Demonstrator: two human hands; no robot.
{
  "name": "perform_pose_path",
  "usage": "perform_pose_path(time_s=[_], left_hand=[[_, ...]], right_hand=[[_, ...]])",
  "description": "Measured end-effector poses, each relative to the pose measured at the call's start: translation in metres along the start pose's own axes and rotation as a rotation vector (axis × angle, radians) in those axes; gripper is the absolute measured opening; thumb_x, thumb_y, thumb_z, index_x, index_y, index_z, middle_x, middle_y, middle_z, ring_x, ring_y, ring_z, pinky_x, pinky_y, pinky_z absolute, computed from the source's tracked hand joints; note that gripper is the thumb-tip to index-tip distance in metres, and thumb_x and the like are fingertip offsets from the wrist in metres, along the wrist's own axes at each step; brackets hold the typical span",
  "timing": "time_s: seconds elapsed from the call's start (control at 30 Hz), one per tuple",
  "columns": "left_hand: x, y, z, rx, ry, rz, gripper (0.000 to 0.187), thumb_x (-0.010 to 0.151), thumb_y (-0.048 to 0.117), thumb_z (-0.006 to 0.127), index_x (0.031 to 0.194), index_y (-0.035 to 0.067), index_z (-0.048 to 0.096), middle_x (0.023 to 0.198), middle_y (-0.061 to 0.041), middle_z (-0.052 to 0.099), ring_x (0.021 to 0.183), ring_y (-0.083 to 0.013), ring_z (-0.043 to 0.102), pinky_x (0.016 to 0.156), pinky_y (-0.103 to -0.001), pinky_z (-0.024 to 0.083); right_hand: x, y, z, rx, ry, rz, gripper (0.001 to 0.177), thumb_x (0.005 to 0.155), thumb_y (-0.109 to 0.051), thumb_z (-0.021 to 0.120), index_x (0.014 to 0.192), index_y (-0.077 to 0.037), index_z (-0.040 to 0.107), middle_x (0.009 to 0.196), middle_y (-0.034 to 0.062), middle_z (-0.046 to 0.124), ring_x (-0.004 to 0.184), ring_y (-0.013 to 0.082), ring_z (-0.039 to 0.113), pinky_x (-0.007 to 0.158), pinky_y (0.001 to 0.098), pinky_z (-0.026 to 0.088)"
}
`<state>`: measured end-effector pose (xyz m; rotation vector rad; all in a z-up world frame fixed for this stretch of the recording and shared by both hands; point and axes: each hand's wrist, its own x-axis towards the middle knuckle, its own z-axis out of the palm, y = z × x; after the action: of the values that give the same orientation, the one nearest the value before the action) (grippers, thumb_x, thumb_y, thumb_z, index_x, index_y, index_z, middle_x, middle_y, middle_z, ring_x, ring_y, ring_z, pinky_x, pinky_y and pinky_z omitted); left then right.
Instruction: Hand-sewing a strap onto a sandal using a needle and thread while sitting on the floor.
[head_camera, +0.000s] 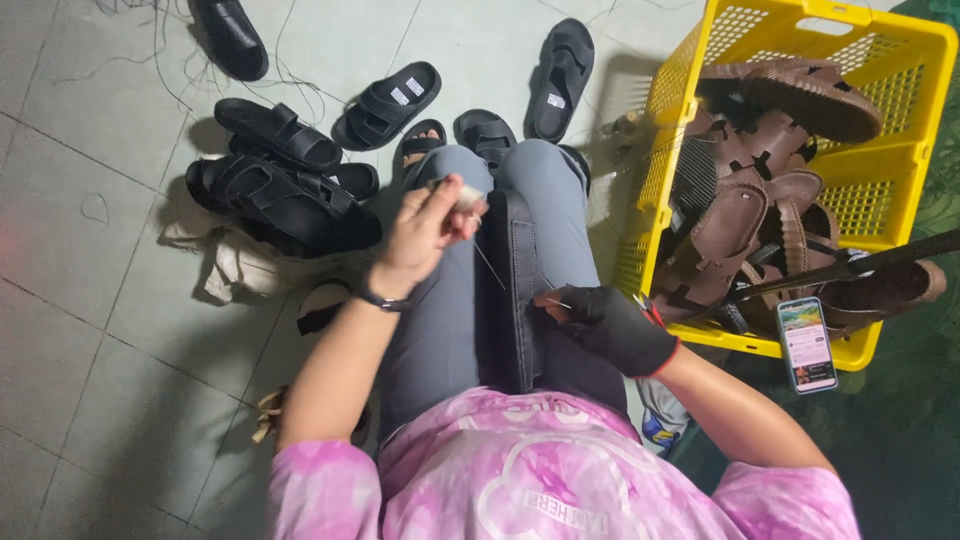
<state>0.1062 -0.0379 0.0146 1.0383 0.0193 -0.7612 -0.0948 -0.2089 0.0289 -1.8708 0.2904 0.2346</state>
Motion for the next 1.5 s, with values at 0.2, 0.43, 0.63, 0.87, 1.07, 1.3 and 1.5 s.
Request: perform_pose_path(time_s=[0.2, 0.43, 0.63, 0.87, 1.07, 1.3, 1.5], left_hand=[[-0.042, 0.05, -0.009, 1.833, 0.192, 0.704, 0.014, 0.082, 0.008, 0.073, 0.078, -0.005, 0.069, 0.11, -0.016, 0.051, 0.085, -0.0302, 0.061, 0.064, -0.035, 0.055], [-0.084, -0.038, 0.003, 1.211, -0.243, 0.481, 0.094, 0.064, 0.04, 0.085, 0.136, 0.0, 0.041, 0.135, -0.027, 0.04, 0.113, -0.0444, 0.053, 0.094, -0.045, 0.048], [-0.086, -0.046, 0.001, 1.304, -0.282, 0.45, 0.099, 0.065, 0.044, 0.084, 0.138, -0.002, 0.036, 0.133, -0.03, 0.04, 0.123, -0.0464, 0.046, 0.103, -0.05, 0.04], [-0.086, -0.044, 0.003, 1.334, -0.305, 0.477, 0.099, 0.066, 0.044, 0.083, 0.14, -0.001, 0.034, 0.131, -0.028, 0.04, 0.123, -0.0446, 0.047, 0.102, -0.048, 0.041], [-0.077, -0.039, 0.002, 1.296, -0.374, 0.487, 0.098, 0.063, 0.044, 0.085, 0.135, -0.002, 0.038, 0.125, -0.027, 0.042, 0.117, -0.0455, 0.05, 0.1, -0.048, 0.043], [-0.058, -0.052, -0.004, 1.276, -0.389, 0.492, 0.107, 0.049, 0.052, 0.088, 0.128, -0.002, 0.04, 0.122, -0.025, 0.041, 0.105, -0.0428, 0.058, 0.093, -0.045, 0.049], [-0.073, -0.034, 0.009, 1.204, -0.3, 0.449, 0.112, 0.048, 0.049, 0.088, 0.133, 0.0, 0.034, 0.13, -0.027, 0.035, 0.099, -0.0396, 0.061, 0.087, -0.046, 0.054]], right_hand=[[-0.008, 0.0, -0.016, -0.583, 0.088, -0.558, 0.038, 0.088, -0.017, 0.057, 0.126, -0.011, 0.053, 0.105, 0.009, 0.064, 0.073, 0.0252, 0.068, 0.059, 0.0335, 0.056], [-0.004, -0.034, -0.015, -0.806, 0.073, -0.564, 0.035, 0.092, -0.026, 0.055, 0.127, -0.02, 0.058, 0.079, 0.0061, 0.06, 0.056, 0.0258, 0.063, 0.047, 0.0369, 0.051], [-0.002, -0.028, -0.015, -0.828, 0.008, -0.491, 0.046, 0.091, -0.025, 0.053, 0.137, -0.029, 0.051, 0.077, 0.0038, 0.06, 0.058, 0.0242, 0.065, 0.049, 0.0365, 0.051], [-0.005, -0.028, -0.015, -0.903, -0.014, -0.428, 0.047, 0.091, -0.025, 0.051, 0.138, -0.031, 0.048, 0.078, 0.0026, 0.06, 0.061, 0.0227, 0.066, 0.052, 0.0349, 0.052], [-0.007, -0.039, -0.018, -1.053, -0.081, -0.346, 0.045, 0.083, -0.023, 0.058, 0.128, -0.027, 0.055, 0.081, 0.005, 0.06, 0.062, 0.0245, 0.067, 0.05, 0.0387, 0.053], [0.006, -0.004, -0.003, -1.07, -0.196, -0.445, 0.069, 0.078, -0.024, 0.061, 0.142, -0.018, 0.036, 0.09, 0.0095, 0.061, 0.07, 0.0271, 0.07, 0.051, 0.0418, 0.056], [0.01, 0.019, -0.007, -0.866, -0.091, -0.64, 0.055, 0.083, -0.017, 0.056, 0.135, -0.001, 0.046, 0.09, 0.0145, 0.059, 0.068, 0.0312, 0.067, 0.051, 0.0405, 0.054]])
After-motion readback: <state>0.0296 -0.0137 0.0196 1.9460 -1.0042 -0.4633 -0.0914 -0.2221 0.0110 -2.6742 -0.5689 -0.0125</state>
